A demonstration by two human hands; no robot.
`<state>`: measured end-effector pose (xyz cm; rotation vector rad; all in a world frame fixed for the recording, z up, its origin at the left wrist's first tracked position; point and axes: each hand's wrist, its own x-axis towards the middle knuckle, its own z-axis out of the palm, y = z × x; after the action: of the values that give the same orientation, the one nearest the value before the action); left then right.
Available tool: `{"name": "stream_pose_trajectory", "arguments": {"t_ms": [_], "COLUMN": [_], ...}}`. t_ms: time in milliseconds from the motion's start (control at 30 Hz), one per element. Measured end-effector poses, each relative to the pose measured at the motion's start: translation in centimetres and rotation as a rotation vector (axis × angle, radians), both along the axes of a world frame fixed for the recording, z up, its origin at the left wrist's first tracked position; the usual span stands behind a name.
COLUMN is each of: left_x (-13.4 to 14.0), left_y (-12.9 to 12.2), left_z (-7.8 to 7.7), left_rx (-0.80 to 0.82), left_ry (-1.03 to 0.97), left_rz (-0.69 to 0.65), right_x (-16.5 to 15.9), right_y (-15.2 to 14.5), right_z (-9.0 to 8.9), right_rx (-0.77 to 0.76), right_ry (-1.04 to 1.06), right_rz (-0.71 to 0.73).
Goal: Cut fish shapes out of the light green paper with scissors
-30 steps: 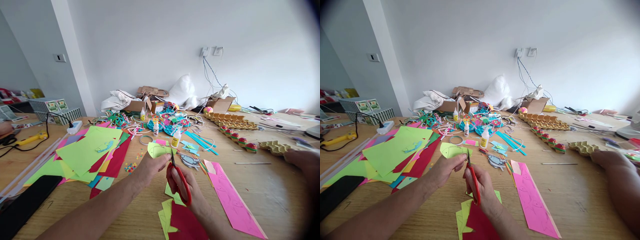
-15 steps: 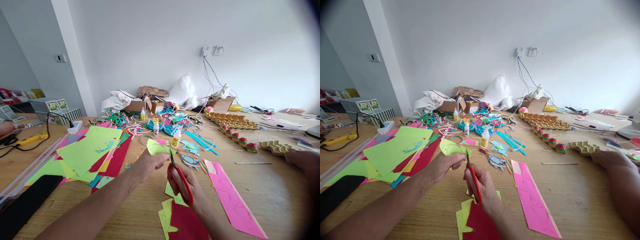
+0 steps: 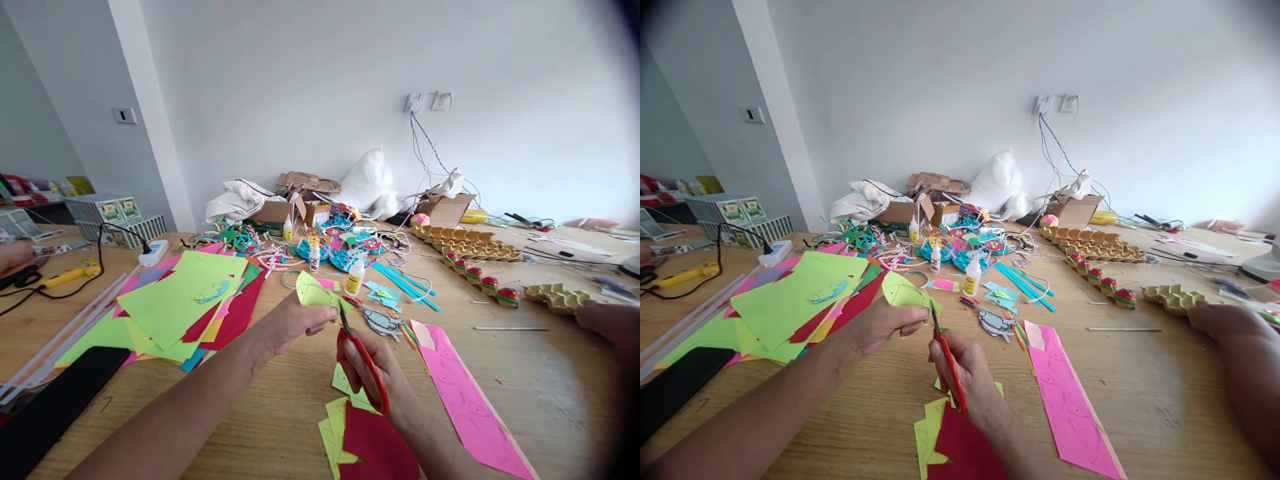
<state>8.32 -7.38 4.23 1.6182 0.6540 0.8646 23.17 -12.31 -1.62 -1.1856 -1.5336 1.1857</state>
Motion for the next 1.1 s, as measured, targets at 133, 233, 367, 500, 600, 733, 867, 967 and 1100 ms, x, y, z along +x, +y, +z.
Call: {"name": "stream_pose_trajectory", "arguments": {"t_ms": [133,233,367,500,600,733,867,967,1100], "left_x": [-0.07,-0.01,0.16,0.31,0.33,0.26,0.11,0.04,0.0], "left_y": [-0.03,-0.12,-0.2,-0.22,-0.27,-0.24,-0.02,0.08,0.04], "left_z": [0.17,0.22,0.01,-0.29,-0.27,-0.17,-0.36,-0.45,-0.38], "left_rx": [0.008,0.003,-0.019,-0.037,-0.042,-0.044,-0.031,-0.027,-0.02], "left_ry": [0.022,0.031,0.01,-0.005,-0.011,-0.024,-0.038,-0.05,-0.058], "left_rz": [-0.007,-0.002,0.017,0.016,0.016,0.004,-0.016,-0.028,-0.039], "right_x": [-0.03,-0.03,0.05,0.07,0.04,0.05,0.13,0.16,0.11], "right_y": [-0.17,-0.28,-0.33,-0.26,-0.29,-0.42,-0.46,-0.47,-0.54], "right_z": [0.51,0.83,0.6,0.21,0.23,0.5,0.69,0.75,0.73], "right_rx": [0.035,0.054,0.068,0.064,0.055,0.052,0.041,0.042,0.05], "right_ry": [-0.014,-0.035,-0.051,-0.037,-0.026,-0.008,-0.013,-0.012,0.0], "right_rz": [0.027,0.038,0.03,0.021,0.017,0.022,0.035,0.048,0.051]}}
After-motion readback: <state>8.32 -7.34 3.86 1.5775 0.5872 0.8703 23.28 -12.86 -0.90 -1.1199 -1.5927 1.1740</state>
